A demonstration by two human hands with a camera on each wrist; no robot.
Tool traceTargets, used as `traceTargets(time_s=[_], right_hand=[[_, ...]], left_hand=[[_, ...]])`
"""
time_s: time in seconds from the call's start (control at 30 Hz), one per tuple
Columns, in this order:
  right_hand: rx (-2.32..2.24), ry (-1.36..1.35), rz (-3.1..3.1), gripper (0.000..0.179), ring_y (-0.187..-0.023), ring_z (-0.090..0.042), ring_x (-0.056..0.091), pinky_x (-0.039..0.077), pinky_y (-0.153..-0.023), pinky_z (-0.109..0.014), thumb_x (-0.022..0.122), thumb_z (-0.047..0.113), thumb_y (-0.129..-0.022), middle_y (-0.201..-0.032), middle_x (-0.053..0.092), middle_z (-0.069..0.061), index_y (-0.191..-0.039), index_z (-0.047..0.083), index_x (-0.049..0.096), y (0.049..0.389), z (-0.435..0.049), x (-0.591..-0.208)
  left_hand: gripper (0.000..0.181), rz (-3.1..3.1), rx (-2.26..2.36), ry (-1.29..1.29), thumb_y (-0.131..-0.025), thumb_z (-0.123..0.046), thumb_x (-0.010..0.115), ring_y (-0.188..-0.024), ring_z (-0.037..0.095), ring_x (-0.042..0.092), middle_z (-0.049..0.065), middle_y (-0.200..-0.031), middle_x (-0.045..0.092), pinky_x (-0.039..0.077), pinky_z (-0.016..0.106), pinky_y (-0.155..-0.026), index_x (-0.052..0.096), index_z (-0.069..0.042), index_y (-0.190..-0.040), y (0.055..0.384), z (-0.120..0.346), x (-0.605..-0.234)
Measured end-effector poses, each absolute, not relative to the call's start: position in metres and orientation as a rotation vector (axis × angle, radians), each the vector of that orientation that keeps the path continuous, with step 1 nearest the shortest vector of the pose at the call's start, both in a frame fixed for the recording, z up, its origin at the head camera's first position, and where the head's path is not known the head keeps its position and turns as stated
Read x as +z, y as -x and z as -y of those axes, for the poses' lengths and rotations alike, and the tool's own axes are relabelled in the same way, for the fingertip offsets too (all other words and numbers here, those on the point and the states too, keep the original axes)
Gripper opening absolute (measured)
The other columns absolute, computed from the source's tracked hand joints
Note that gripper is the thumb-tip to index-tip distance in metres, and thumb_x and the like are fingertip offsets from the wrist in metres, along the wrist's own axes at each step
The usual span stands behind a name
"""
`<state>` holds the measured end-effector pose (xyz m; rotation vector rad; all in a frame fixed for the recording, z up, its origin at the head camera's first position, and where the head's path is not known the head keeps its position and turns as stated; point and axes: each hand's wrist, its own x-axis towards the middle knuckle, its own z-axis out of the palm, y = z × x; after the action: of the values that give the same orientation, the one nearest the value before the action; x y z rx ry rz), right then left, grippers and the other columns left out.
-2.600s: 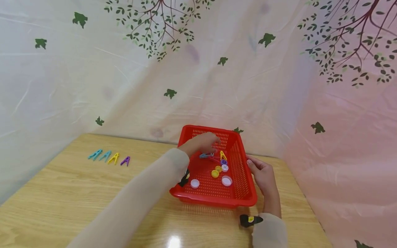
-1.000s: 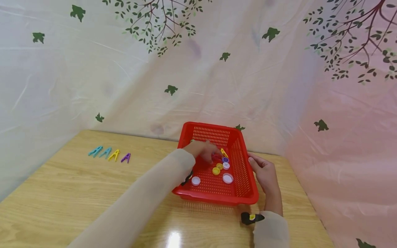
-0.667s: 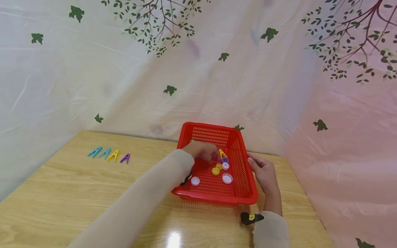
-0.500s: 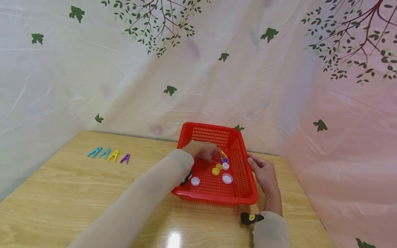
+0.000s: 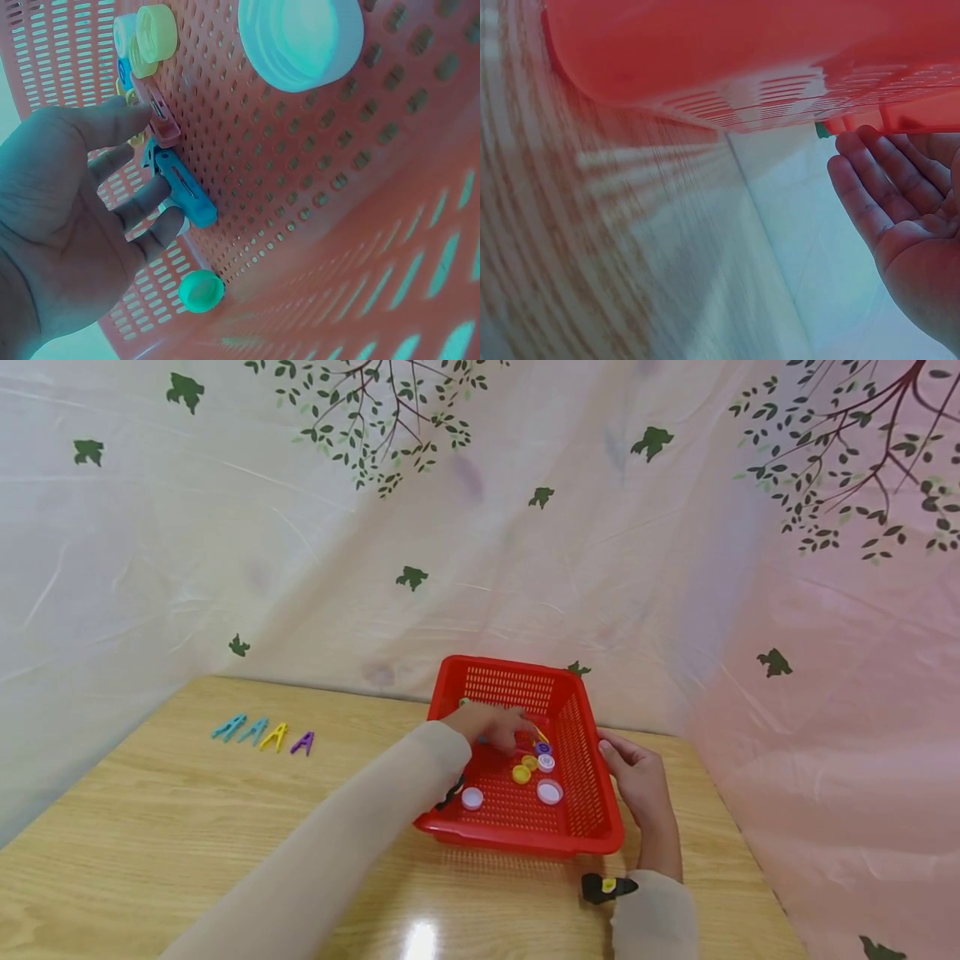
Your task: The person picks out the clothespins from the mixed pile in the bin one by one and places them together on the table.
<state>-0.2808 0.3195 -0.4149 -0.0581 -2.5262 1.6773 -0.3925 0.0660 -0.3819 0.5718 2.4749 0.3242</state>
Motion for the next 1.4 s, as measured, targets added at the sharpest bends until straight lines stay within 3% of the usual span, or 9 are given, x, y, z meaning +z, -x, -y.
traceTargets(time_s=[0.13,0.27,0.43,0.6,0.8,1.1,1.4], right_hand=[[1.681,0.058,2.525,0.055,-0.103,-0.001,0.066,0.056,-0.084,-0.021,0.058,0.045,-0.103,-0.138,0.065,-0.009,-0.147,0.012,0.057,0.281,-0.32,-0.416],[1.695,0.06,2.513,0.055,-0.101,-0.001,0.067,0.056,-0.084,-0.021,0.059,0.044,-0.103,-0.133,0.067,-0.004,-0.146,0.01,0.057,0.281,-0.319,-0.415],[1.7,0.057,2.505,0.055,-0.101,0.0,0.067,0.056,-0.084,-0.021,0.06,0.043,-0.102,-0.133,0.067,-0.004,-0.146,0.01,0.057,0.282,-0.319,-0.415],[1.703,0.052,2.509,0.054,-0.101,-0.001,0.067,0.057,-0.084,-0.021,0.059,0.043,-0.103,-0.135,0.067,-0.005,-0.147,0.011,0.057,0.283,-0.319,-0.415],[1.711,0.045,2.499,0.055,-0.101,-0.001,0.068,0.057,-0.083,-0.022,0.059,0.043,-0.103,-0.133,0.067,-0.004,-0.147,0.01,0.057,0.283,-0.319,-0.415],[1.697,0.054,2.51,0.056,-0.102,-0.002,0.067,0.057,-0.084,-0.022,0.059,0.046,-0.102,-0.137,0.065,-0.01,-0.147,0.012,0.057,0.281,-0.319,-0.415],[1.702,0.049,2.511,0.056,-0.102,-0.002,0.068,0.057,-0.084,-0.022,0.059,0.046,-0.102,-0.137,0.065,-0.009,-0.147,0.012,0.057,0.282,-0.32,-0.416]], left_hand=[[0.04,-2.482,0.404,-0.59,-0.095,-0.026,0.072,-0.116,0.019,0.051,-0.008,-0.127,0.056,0.05,0.043,-0.098,0.064,-0.037,-0.133,0.39,-0.067,-0.382],[0.026,-2.474,0.551,-0.531,-0.095,-0.025,0.073,-0.102,0.018,0.06,-0.004,-0.11,0.063,0.055,0.039,-0.087,0.07,-0.029,-0.12,0.387,-0.065,-0.379],[0.044,-2.425,0.748,-0.449,-0.092,-0.015,0.075,-0.107,0.02,0.06,-0.005,-0.12,0.061,0.056,0.047,-0.092,0.066,-0.034,-0.131,0.382,-0.06,-0.377],[0.056,-2.445,0.686,-0.591,-0.094,-0.011,0.073,-0.113,0.018,0.056,-0.005,-0.132,0.06,0.05,0.047,-0.104,0.059,-0.033,-0.143,0.39,-0.06,-0.382],[0.046,-2.574,0.476,-0.684,-0.092,-0.019,0.077,-0.109,0.017,0.056,-0.003,-0.125,0.063,0.051,0.042,-0.103,0.065,-0.023,-0.136,0.399,-0.062,-0.386],[0.03,-2.468,0.617,-0.555,-0.089,-0.012,0.079,-0.097,0.022,0.063,-0.002,-0.105,0.065,0.057,0.038,-0.082,0.07,-0.02,-0.117,0.394,-0.059,-0.384],[0.031,-2.371,0.727,-0.577,-0.086,-0.017,0.084,-0.101,0.022,0.063,-0.003,-0.106,0.068,0.057,0.042,-0.086,0.072,-0.022,-0.114,0.394,-0.057,-0.384]])
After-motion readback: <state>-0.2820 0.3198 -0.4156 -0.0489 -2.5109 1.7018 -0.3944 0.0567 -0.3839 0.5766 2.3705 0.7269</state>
